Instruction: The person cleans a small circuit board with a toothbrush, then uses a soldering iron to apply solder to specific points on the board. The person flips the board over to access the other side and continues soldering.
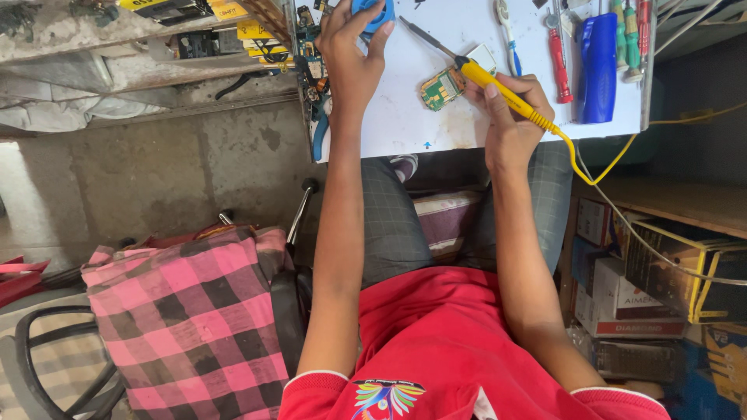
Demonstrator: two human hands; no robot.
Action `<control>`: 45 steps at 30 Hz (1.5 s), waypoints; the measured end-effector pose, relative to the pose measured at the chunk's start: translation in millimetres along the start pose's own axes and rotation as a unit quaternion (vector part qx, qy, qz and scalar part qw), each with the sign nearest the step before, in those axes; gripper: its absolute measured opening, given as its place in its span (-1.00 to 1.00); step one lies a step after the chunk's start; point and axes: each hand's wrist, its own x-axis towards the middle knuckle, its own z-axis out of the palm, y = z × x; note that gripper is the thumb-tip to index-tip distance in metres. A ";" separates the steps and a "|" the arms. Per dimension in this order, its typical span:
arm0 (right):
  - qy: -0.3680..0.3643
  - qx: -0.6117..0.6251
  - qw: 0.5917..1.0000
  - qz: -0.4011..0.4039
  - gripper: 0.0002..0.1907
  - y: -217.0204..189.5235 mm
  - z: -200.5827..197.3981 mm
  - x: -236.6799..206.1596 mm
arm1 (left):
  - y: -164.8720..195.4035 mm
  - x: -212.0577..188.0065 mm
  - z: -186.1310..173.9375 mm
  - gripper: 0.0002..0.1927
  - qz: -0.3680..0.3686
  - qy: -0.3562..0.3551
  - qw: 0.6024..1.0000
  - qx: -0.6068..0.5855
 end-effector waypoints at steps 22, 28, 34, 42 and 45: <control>-0.008 0.009 1.000 -0.011 -0.91 -0.1 -1.8 -3.5 | 5.2 5.9 -3.3 -0.67 -0.016 -0.016 1.000 0.010; -0.026 0.011 0.999 -0.022 -0.90 -0.8 -4.3 -4.0 | 2.5 5.7 0.5 -0.69 -0.014 -0.002 1.000 0.018; -0.027 0.005 0.999 -0.019 -0.90 -1.8 -4.2 -4.2 | 0.5 5.1 1.6 -0.70 -0.011 0.003 1.000 0.011; -0.022 0.009 1.000 -0.018 -0.90 -1.8 -3.9 -3.8 | 0.4 3.1 2.1 -0.71 -0.001 0.011 1.000 0.009; -0.026 0.011 0.999 -0.016 -0.90 -1.8 -4.7 -3.5 | -0.4 3.4 1.4 -0.73 0.001 0.001 1.000 0.011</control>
